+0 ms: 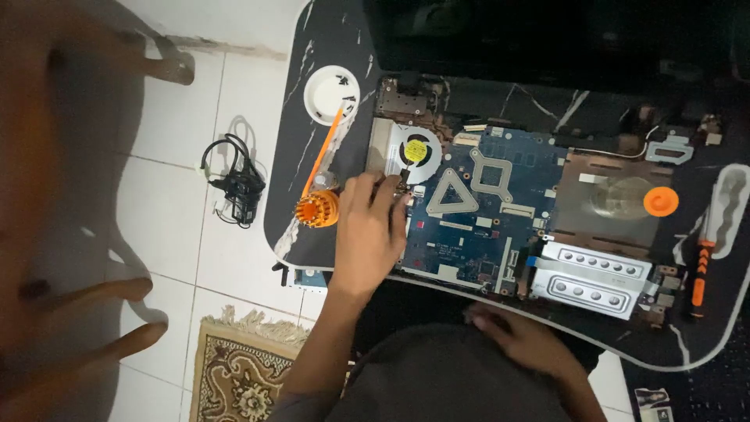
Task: Disassembling a laptop by removing motherboard screws and extracting internal components like the hard drive and fan.
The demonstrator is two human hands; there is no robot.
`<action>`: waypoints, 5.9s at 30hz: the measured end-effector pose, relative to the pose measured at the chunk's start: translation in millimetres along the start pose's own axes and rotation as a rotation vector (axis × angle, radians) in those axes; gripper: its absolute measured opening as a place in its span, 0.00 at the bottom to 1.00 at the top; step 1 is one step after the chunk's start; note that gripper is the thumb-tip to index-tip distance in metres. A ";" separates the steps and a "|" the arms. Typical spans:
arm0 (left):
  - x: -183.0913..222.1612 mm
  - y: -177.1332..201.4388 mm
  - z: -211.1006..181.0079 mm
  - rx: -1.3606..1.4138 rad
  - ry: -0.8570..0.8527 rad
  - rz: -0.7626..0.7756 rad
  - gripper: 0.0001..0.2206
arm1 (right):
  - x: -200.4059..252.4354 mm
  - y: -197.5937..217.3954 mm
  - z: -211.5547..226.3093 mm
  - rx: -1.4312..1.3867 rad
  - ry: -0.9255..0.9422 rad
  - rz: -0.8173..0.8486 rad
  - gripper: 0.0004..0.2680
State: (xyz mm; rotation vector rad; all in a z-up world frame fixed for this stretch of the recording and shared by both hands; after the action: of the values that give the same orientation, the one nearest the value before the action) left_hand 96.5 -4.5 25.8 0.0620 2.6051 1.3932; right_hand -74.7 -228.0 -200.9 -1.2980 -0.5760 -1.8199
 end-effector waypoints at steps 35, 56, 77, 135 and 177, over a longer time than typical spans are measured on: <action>-22.7 -0.6 2.5 0.229 0.006 -0.078 0.09 | 197.1 119.8 74.8 0.738 0.258 -1.099 0.32; -29.0 12.8 4.4 0.263 0.061 -0.015 0.10 | 189.3 122.9 74.2 0.848 0.289 -1.080 0.30; 48.8 -4.5 -11.8 0.077 0.004 0.000 0.26 | 179.5 135.0 43.5 1.125 0.115 -1.094 0.30; 16.5 -26.7 1.4 -0.177 -0.099 0.090 0.27 | 207.4 132.7 61.8 0.974 0.291 -1.135 0.29; 108.0 23.8 18.4 0.115 0.227 -0.161 0.18 | 175.7 45.7 116.7 0.356 0.366 -1.115 0.09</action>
State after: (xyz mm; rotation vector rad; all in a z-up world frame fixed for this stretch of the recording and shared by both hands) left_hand -7.3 37.2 20.0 -0.2999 2.7972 1.2607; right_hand 2.4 -228.3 0.7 -0.3279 -1.5161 -2.5485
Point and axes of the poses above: each hand's wrist, its own x-axis away from the middle knuckle, its own y-axis out of the back of the hand, z = x × y, the point moved 10 cm from there along -x, towards the middle knuckle, and after that the axes turned 8 degrees about z, right-handed, at the moved point
